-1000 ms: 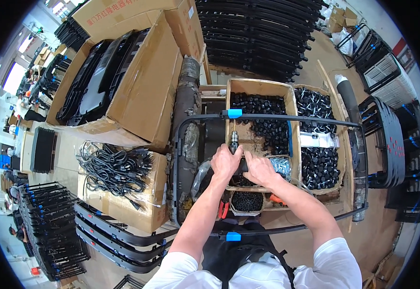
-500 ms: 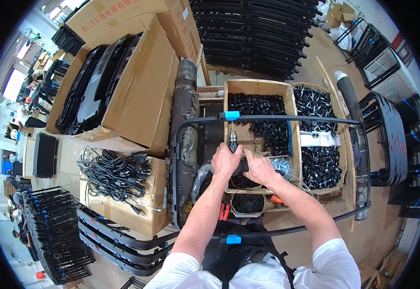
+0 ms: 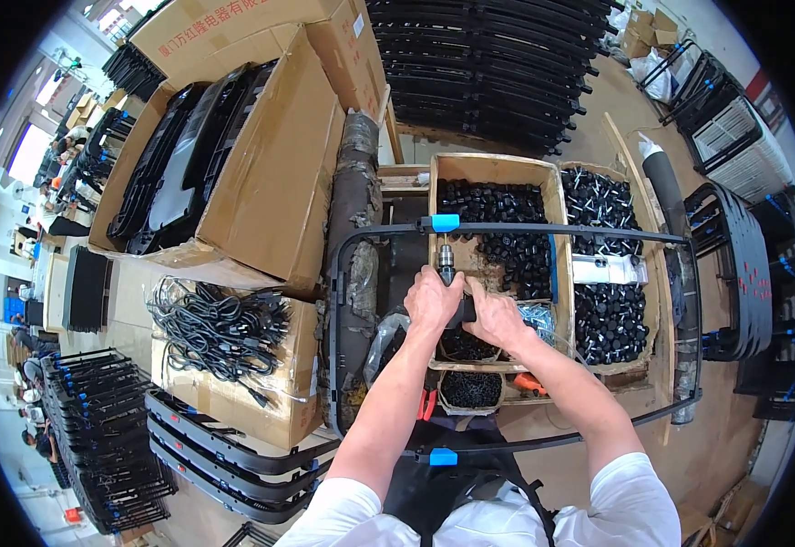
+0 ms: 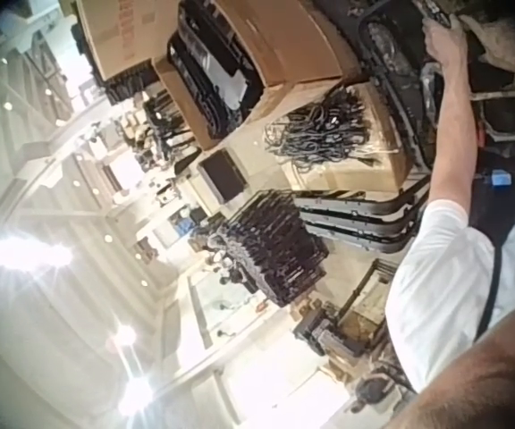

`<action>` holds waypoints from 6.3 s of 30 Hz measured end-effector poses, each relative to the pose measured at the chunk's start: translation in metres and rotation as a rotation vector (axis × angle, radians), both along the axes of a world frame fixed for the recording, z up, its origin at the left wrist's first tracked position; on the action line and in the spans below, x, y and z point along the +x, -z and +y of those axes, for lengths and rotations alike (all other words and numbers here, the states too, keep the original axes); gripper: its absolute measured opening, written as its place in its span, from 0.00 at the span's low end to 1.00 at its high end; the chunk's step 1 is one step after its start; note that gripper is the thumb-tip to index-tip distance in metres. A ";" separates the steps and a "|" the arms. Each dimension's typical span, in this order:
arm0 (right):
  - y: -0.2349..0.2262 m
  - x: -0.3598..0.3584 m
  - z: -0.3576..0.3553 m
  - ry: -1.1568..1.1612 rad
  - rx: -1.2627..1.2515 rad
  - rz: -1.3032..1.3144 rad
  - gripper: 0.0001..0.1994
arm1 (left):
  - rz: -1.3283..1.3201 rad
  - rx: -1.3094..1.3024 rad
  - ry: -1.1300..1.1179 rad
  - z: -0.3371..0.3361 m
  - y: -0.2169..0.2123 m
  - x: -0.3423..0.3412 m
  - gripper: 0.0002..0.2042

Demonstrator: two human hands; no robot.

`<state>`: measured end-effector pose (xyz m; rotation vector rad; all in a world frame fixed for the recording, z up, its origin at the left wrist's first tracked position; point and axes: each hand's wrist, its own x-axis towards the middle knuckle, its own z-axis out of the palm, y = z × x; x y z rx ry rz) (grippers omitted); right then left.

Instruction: Assembling electronic appliance components using a power screwdriver and wire cutters before moving them to storage.

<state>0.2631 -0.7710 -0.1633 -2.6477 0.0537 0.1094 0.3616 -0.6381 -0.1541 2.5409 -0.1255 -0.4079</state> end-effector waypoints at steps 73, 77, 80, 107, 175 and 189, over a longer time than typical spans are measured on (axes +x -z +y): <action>-0.012 -0.406 0.242 -0.076 0.131 0.085 0.39 | 0.288 -0.561 -0.276 0.254 0.018 -0.424 0.27; -0.012 -0.408 0.244 -0.056 0.149 0.054 0.38 | 0.299 -0.520 -0.239 0.256 0.016 -0.421 0.27; -0.015 -0.399 0.243 -0.057 0.132 0.136 0.38 | 0.297 -0.518 -0.233 0.255 0.017 -0.419 0.28; -0.013 -0.383 0.241 -0.122 0.132 0.027 0.30 | 0.260 -0.452 -0.225 0.244 0.043 -0.396 0.27; -0.012 -0.406 0.214 -0.031 0.088 -0.012 0.32 | 0.313 -0.483 -0.171 0.206 0.042 -0.412 0.26; -0.024 -0.417 0.226 0.013 0.139 -0.044 0.26 | 0.429 -0.665 -0.184 0.218 0.049 -0.429 0.24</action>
